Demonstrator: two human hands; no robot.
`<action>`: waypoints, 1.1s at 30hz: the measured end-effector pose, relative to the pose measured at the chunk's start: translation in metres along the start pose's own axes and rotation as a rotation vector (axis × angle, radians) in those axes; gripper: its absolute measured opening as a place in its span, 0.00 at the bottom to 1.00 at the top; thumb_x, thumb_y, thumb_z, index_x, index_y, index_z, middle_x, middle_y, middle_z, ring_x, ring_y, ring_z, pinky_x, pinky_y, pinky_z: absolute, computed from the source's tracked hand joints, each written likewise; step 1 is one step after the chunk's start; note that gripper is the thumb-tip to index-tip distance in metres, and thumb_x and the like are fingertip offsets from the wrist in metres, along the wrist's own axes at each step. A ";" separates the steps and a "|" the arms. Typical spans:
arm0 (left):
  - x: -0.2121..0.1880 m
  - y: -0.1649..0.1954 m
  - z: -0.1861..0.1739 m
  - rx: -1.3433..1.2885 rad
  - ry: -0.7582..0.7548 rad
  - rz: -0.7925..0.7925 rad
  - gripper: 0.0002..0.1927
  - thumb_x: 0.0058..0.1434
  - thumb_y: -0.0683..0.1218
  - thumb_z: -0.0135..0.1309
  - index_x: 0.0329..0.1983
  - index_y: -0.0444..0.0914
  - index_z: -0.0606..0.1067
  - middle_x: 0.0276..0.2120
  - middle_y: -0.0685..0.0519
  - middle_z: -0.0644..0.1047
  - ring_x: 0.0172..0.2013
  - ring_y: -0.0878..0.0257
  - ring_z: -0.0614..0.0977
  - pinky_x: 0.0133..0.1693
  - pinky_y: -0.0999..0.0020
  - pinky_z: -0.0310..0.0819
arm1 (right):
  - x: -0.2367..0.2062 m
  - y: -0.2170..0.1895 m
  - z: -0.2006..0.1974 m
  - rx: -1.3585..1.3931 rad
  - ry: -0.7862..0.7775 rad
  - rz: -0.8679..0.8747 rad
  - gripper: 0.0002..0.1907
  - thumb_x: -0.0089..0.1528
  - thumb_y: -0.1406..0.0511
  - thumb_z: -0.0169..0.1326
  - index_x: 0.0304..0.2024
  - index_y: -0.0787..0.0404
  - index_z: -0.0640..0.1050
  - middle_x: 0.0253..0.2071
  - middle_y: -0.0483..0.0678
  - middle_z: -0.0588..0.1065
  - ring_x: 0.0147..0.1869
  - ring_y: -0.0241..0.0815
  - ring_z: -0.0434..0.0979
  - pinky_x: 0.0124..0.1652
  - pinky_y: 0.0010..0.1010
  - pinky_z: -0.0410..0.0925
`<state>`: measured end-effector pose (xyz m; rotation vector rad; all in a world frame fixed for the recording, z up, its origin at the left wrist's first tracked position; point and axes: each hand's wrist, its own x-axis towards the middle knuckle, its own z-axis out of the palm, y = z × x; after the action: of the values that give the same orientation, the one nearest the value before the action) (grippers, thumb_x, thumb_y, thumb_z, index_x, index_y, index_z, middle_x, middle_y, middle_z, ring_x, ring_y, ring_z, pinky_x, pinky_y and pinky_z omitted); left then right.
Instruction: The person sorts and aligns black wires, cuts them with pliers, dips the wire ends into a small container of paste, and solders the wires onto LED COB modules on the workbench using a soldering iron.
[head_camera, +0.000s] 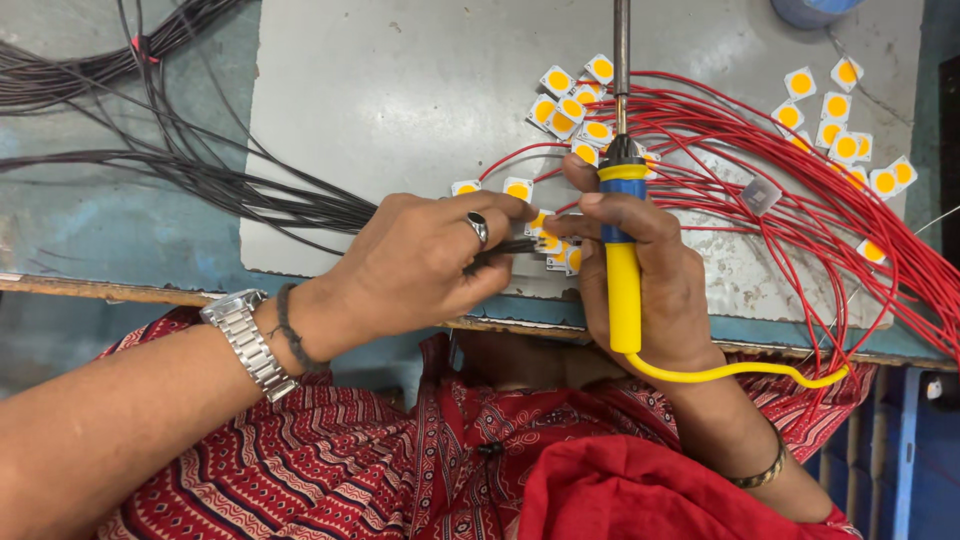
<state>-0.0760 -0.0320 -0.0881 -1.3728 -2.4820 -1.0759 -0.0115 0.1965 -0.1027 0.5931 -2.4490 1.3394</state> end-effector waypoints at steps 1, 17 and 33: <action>0.000 0.000 0.000 0.018 -0.029 -0.021 0.14 0.58 0.43 0.60 0.46 0.35 0.75 0.40 0.51 0.80 0.33 0.52 0.83 0.30 0.59 0.76 | 0.000 0.000 0.000 -0.008 0.000 -0.004 0.24 0.68 0.82 0.44 0.61 0.59 0.59 0.67 0.61 0.73 0.57 0.47 0.86 0.51 0.30 0.78; 0.002 0.000 0.002 0.119 -0.072 -0.049 0.15 0.60 0.47 0.59 0.48 0.38 0.78 0.40 0.54 0.81 0.34 0.55 0.84 0.30 0.58 0.76 | -0.024 0.000 -0.022 0.280 0.234 0.053 0.16 0.75 0.71 0.50 0.64 0.63 0.66 0.57 0.57 0.77 0.50 0.48 0.85 0.52 0.35 0.79; 0.007 -0.001 0.003 0.095 -0.099 -0.094 0.16 0.58 0.48 0.58 0.48 0.38 0.80 0.43 0.53 0.80 0.33 0.50 0.83 0.33 0.54 0.76 | -0.057 0.013 -0.070 0.362 0.589 0.092 0.14 0.71 0.64 0.58 0.45 0.72 0.74 0.36 0.53 0.73 0.26 0.33 0.66 0.28 0.19 0.60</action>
<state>-0.0801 -0.0260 -0.0877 -1.3265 -2.6548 -0.9139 0.0355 0.2744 -0.1004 0.1224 -1.7946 1.7147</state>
